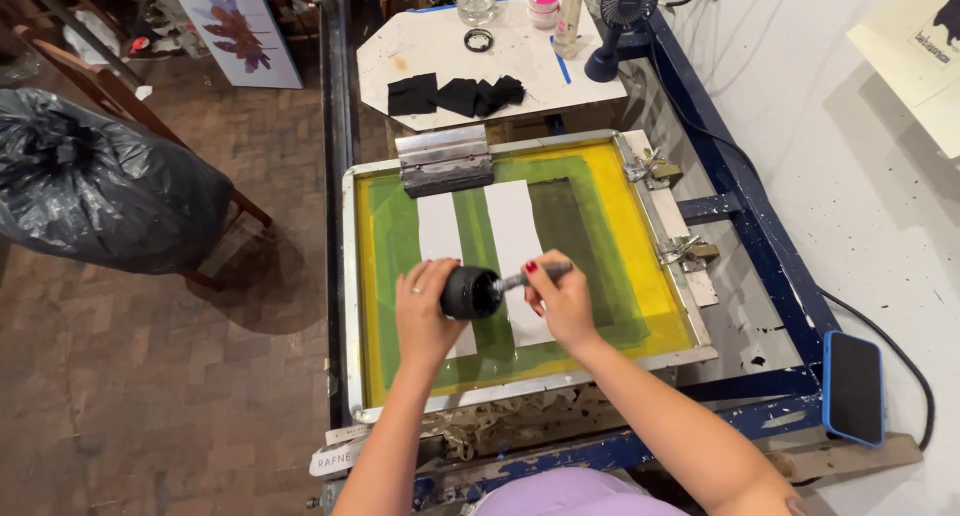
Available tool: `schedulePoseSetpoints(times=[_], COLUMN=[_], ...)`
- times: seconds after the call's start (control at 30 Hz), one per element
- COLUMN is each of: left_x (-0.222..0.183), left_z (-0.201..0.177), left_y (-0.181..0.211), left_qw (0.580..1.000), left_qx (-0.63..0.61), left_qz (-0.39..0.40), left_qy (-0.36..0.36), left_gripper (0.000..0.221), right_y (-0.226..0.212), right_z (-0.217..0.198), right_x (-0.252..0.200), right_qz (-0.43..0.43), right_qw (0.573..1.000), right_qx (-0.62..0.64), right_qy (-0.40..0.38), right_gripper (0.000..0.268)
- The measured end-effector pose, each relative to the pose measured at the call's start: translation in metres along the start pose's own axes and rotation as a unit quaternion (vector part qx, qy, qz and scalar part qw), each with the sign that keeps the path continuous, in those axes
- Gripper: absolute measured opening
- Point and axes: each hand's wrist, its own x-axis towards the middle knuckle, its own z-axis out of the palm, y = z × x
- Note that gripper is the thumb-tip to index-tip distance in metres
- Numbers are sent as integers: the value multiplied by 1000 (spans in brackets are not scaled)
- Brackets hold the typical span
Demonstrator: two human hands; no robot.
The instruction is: Preparing a screen with ink and using a squeegee to perform manual screen printing on paper.
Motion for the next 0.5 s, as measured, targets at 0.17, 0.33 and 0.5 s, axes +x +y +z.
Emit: schedulePoseSetpoints(times=[0.17,0.33,0.5], left_x=[37,77,117], left_z=[26,46,61], left_y=[-32,-66,-108], left_qw=[995,979,965], left_qx=[101,194,243], left_qz=[20,5,0], left_qy=[-7,-66,-100], left_gripper=[90,83,87], right_y=[30,81,103], right_z=[11,8,0], right_x=[42,87,128], right_qz=[154,227,221], right_qw=[975,941,935], right_qx=[138,192,203], right_qy=[79,164,190], right_gripper=[22,24,26])
